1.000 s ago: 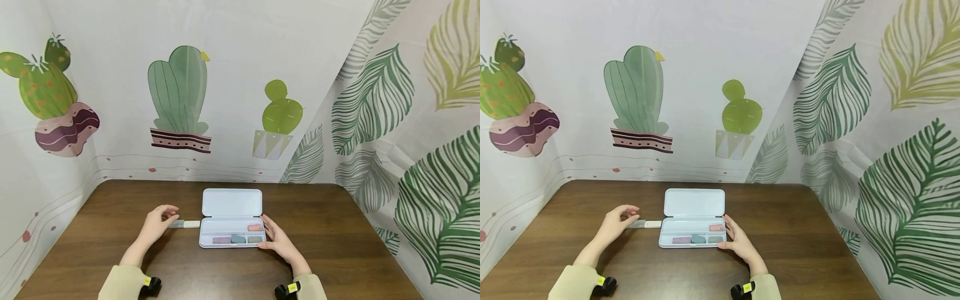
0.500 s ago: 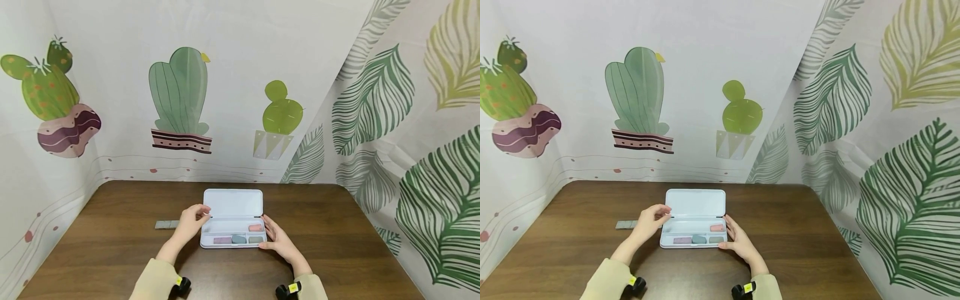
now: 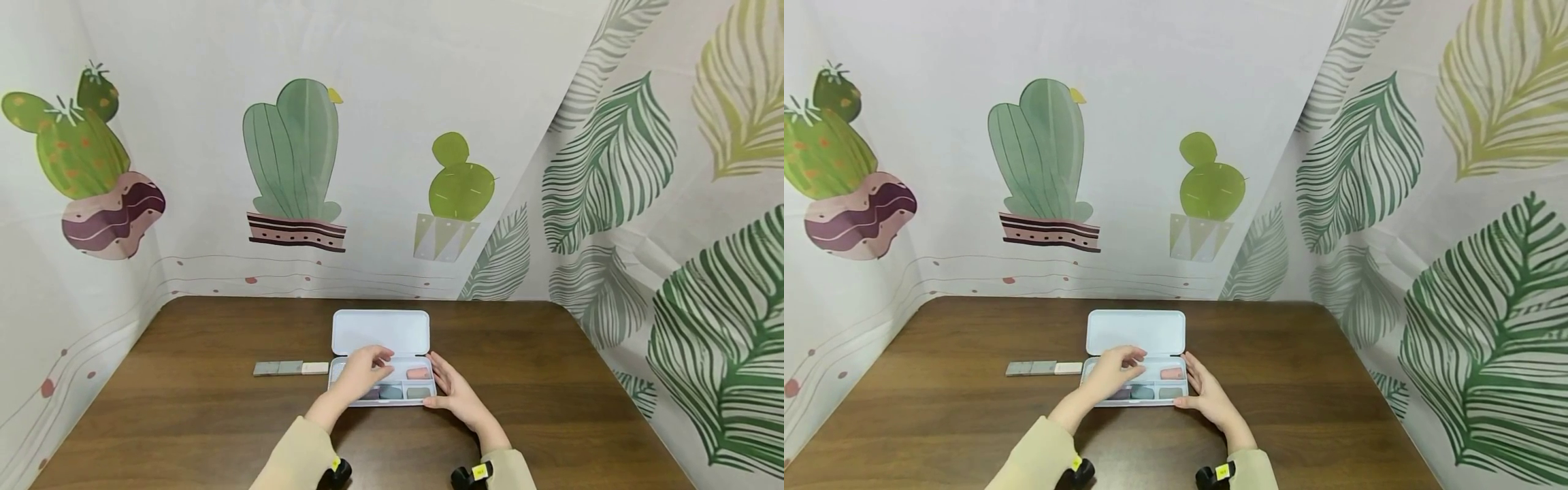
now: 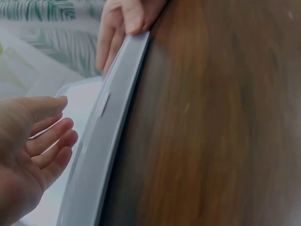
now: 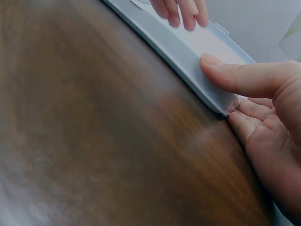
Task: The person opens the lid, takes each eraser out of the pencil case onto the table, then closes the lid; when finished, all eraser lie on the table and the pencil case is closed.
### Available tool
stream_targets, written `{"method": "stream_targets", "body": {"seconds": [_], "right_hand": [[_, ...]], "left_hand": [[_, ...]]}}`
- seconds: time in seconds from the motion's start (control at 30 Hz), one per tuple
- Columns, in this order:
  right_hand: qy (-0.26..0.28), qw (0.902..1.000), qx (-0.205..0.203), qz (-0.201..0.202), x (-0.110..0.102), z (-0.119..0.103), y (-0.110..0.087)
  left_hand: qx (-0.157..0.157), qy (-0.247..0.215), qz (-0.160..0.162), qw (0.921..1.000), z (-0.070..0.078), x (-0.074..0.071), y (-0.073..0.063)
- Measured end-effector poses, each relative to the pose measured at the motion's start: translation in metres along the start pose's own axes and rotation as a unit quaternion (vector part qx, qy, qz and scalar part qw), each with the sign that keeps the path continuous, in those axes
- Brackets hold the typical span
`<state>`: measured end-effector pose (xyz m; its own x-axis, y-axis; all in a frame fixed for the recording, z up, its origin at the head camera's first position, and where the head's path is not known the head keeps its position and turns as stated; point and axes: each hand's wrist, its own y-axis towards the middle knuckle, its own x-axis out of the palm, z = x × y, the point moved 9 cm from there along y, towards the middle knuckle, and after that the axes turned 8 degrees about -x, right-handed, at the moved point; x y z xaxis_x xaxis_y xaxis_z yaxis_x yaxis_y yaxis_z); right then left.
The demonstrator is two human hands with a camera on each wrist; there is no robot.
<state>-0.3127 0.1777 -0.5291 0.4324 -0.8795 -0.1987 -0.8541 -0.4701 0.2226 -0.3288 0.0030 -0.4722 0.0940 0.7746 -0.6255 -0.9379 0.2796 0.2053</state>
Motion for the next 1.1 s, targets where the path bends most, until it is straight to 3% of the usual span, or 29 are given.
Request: {"method": "stream_targets", "body": {"seconds": [0.37, 0.67, 1.1], "right_hand": [[0.003, 0.9999, -0.005, -0.008, 0.002, -0.001, 0.001], [0.012, 0.9997, -0.016, -0.012, 0.003, -0.003, 0.000], [0.015, 0.9998, -0.001, -0.009, 0.001, -0.001, 0.000]], "left_hand": [[-0.007, 0.052, -0.067, 0.9964, 0.015, 0.040, 0.006], [0.032, 0.094, -0.062, 0.9931, 0.028, 0.051, 0.007], [0.021, 0.111, -0.064, 0.9915, 0.029, 0.057, 0.009]]}}
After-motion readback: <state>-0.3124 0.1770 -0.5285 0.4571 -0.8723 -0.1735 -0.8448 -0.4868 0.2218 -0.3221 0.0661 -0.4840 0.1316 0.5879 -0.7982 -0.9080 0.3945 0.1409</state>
